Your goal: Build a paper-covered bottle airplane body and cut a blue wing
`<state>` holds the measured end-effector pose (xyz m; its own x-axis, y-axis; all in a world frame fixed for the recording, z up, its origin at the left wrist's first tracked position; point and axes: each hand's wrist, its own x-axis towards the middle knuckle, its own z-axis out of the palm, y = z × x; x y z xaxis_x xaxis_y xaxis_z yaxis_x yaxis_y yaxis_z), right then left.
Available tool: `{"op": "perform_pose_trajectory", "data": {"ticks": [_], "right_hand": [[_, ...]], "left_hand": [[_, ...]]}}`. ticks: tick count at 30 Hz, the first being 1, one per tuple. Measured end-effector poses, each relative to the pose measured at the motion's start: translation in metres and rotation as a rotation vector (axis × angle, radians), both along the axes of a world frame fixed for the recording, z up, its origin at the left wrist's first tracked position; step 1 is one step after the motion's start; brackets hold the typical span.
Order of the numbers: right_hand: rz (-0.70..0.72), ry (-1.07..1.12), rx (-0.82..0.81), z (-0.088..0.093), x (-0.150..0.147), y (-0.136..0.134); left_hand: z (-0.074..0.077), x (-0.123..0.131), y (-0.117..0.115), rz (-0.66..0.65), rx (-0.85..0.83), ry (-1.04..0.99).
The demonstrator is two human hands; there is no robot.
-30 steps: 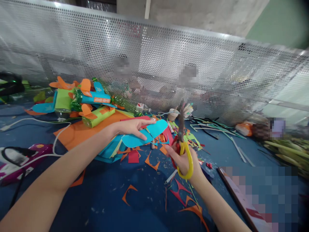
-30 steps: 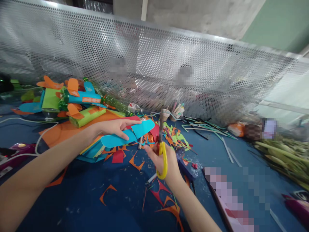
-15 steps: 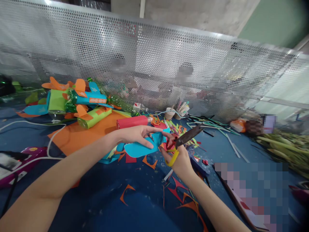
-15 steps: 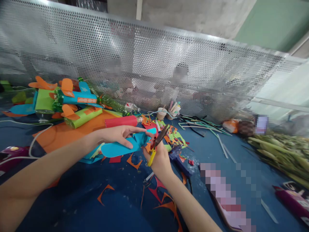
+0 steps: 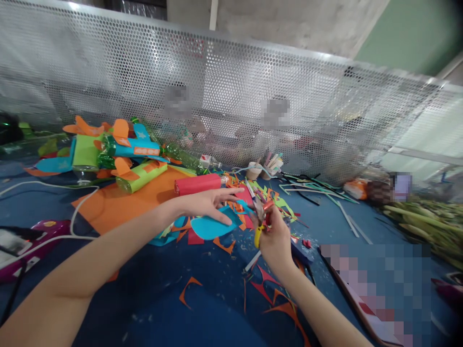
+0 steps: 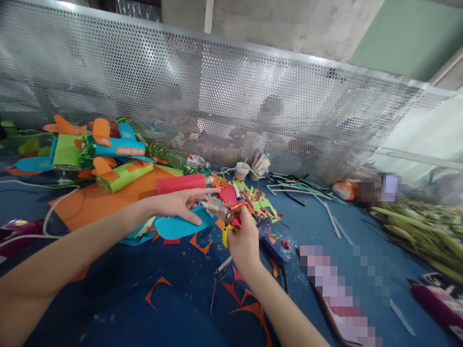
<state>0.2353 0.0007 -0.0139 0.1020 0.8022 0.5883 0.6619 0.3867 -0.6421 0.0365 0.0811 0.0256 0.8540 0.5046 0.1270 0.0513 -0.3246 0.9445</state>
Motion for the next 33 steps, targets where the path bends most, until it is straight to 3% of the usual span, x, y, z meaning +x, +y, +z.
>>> {"op": "perform_pose_trajectory", "data": {"ticks": [3, 7, 11, 14, 18, 25, 29, 33], "right_hand": [[-0.001, 0.262, -0.03, 0.001, 0.003, 0.006], [0.081, 0.595, -0.135, 0.003, 0.004, 0.013], [0.166, 0.738, -0.261, 0.003, 0.001, 0.013], [0.255, 0.814, -0.309, 0.003, -0.005, 0.01], [0.326, 0.842, -0.329, 0.003, -0.011, 0.005], [0.296, 0.664, -0.236, 0.004, -0.009, 0.007], [0.27, 0.545, -0.214, 0.005, -0.011, 0.009], [0.264, 0.579, -0.194, 0.002, -0.012, 0.009]], "left_hand": [[-0.002, 0.002, -0.002, 0.113, 0.186, 0.06], [0.002, 0.006, -0.011, 0.198, 0.275, 0.008], [0.007, 0.011, -0.024, 0.237, 0.356, -0.025], [0.009, 0.015, -0.032, 0.324, 0.524, -0.013], [0.007, 0.019, -0.034, 0.409, 0.63, 0.0], [0.005, 0.02, -0.035, 0.349, 0.638, 0.018], [0.001, 0.021, -0.034, 0.384, 0.62, -0.007], [-0.006, 0.023, -0.029, 0.491, 0.558, -0.018]]}}
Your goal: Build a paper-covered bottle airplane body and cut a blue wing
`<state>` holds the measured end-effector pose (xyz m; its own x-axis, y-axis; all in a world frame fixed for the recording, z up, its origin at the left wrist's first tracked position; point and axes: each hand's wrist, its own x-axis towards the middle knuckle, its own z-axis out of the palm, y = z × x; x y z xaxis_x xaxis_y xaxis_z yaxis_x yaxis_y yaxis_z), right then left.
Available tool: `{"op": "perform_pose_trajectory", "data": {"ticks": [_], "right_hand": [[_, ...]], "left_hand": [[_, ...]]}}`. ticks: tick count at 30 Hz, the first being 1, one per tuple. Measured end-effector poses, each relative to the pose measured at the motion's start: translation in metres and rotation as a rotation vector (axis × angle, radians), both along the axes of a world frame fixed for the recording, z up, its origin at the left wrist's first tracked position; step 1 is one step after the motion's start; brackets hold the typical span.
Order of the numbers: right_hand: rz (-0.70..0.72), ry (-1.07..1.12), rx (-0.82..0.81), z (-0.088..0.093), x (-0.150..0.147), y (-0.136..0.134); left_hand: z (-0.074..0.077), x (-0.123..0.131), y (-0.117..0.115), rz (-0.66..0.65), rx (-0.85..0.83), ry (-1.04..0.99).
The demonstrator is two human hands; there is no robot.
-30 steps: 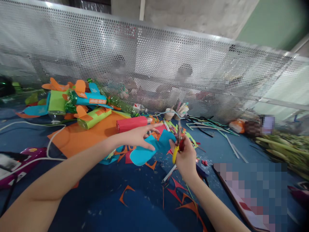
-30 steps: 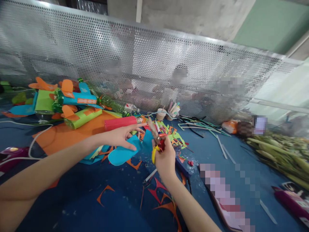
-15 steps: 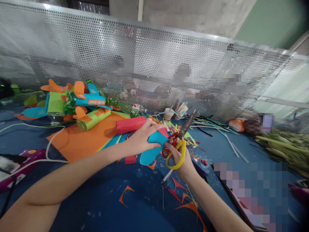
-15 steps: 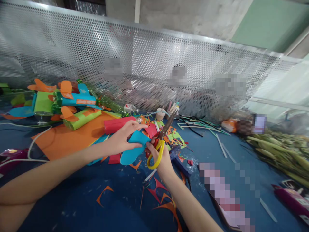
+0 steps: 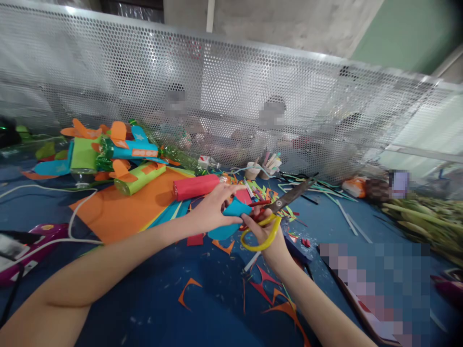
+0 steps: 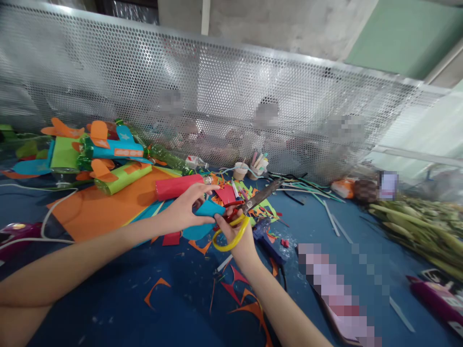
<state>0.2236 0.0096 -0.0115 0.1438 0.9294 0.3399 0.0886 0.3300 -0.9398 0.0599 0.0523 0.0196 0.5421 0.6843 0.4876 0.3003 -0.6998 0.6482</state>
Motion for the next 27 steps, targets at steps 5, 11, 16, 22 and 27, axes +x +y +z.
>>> {"op": "perform_pose_trajectory", "data": {"ticks": [5, 11, 16, 22, 27], "right_hand": [[-0.027, 0.058, 0.021, -0.006, 0.005, 0.003], [-0.105, 0.027, 0.036, -0.004, 0.01, 0.006], [-0.091, 0.041, 0.033, -0.005, 0.011, 0.008], [-0.053, 0.074, 0.036, -0.008, 0.011, 0.01], [-0.029, 0.083, 0.036, -0.008, 0.011, 0.01]], "left_hand": [[-0.013, 0.001, 0.018, -0.099, -0.325, -0.082], [-0.021, 0.0, 0.03, -0.224, -0.635, -0.169], [-0.016, -0.001, 0.028, -0.209, -0.671, -0.164], [-0.012, -0.002, 0.027, -0.188, -0.645, -0.124], [-0.01, -0.003, 0.027, -0.153, -0.577, -0.076]]}}
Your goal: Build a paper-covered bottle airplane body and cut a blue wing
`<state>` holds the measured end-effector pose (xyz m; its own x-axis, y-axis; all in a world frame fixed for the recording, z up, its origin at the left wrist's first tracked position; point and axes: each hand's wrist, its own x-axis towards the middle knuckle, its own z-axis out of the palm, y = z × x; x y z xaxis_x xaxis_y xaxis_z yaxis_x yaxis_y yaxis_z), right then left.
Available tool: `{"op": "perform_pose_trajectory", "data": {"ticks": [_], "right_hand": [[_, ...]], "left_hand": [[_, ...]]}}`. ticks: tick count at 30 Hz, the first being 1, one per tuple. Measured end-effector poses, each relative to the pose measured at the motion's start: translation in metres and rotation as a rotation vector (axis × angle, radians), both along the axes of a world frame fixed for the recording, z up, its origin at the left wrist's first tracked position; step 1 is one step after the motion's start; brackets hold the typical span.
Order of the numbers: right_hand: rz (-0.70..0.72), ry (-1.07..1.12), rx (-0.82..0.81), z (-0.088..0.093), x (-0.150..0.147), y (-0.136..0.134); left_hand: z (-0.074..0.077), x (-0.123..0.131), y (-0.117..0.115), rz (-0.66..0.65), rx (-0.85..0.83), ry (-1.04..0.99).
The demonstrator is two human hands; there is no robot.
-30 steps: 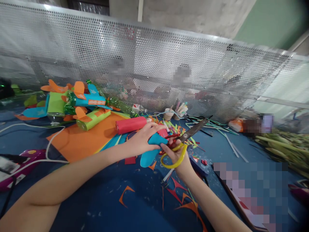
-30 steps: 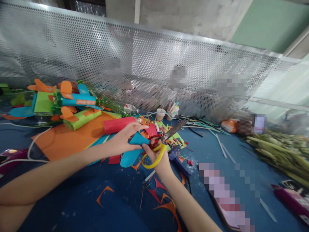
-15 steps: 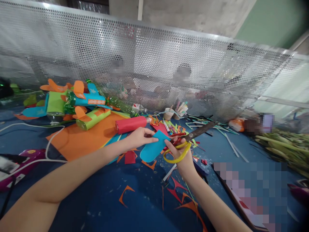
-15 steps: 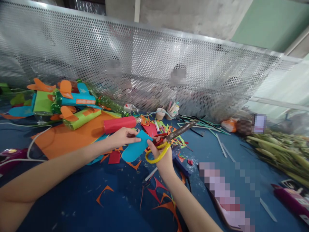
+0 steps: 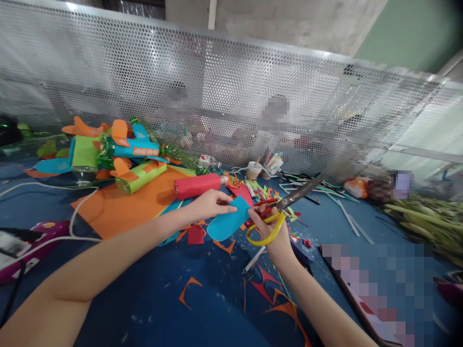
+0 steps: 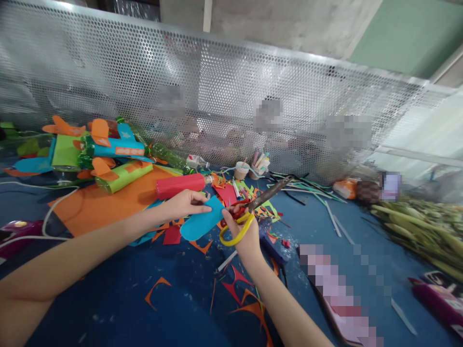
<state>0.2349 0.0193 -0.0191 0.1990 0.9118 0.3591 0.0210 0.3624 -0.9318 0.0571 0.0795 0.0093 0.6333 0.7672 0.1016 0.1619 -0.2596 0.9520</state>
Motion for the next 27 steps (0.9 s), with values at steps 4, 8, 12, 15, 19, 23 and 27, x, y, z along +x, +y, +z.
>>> {"op": "perform_pose_trajectory", "data": {"ticks": [4, 8, 12, 15, 19, 23, 27], "right_hand": [[0.014, 0.008, -0.003, -0.0017, 0.0007, 0.002], [-0.001, -0.015, 0.007, -0.0018, 0.0005, 0.0016], [-0.01, -0.038, 0.012, -0.0005, 0.0002, 0.0], [-0.016, -0.046, 0.004, 0.0001, 0.0004, -0.0001], [-0.018, -0.054, -0.017, -0.0002, 0.0007, 0.0004], [-0.021, -0.039, -0.02, -0.0021, 0.0006, 0.0008], [-0.068, -0.027, 0.011, -0.0035, 0.0012, 0.0008]], "left_hand": [[-0.0009, -0.0004, 0.0005, 0.014, 0.041, 0.008], [-0.0011, -0.0004, 0.0001, 0.03, 0.032, 0.017], [-0.0025, -0.0002, 0.0011, 0.025, 0.034, 0.014], [-0.0032, -0.0001, 0.0019, 0.026, 0.052, 0.014], [-0.0022, -0.0005, 0.0014, 0.029, 0.057, 0.024], [-0.0012, -0.0006, -0.0006, 0.032, 0.037, 0.024], [0.0008, 0.0008, -0.0067, 0.047, -0.104, -0.062]]}}
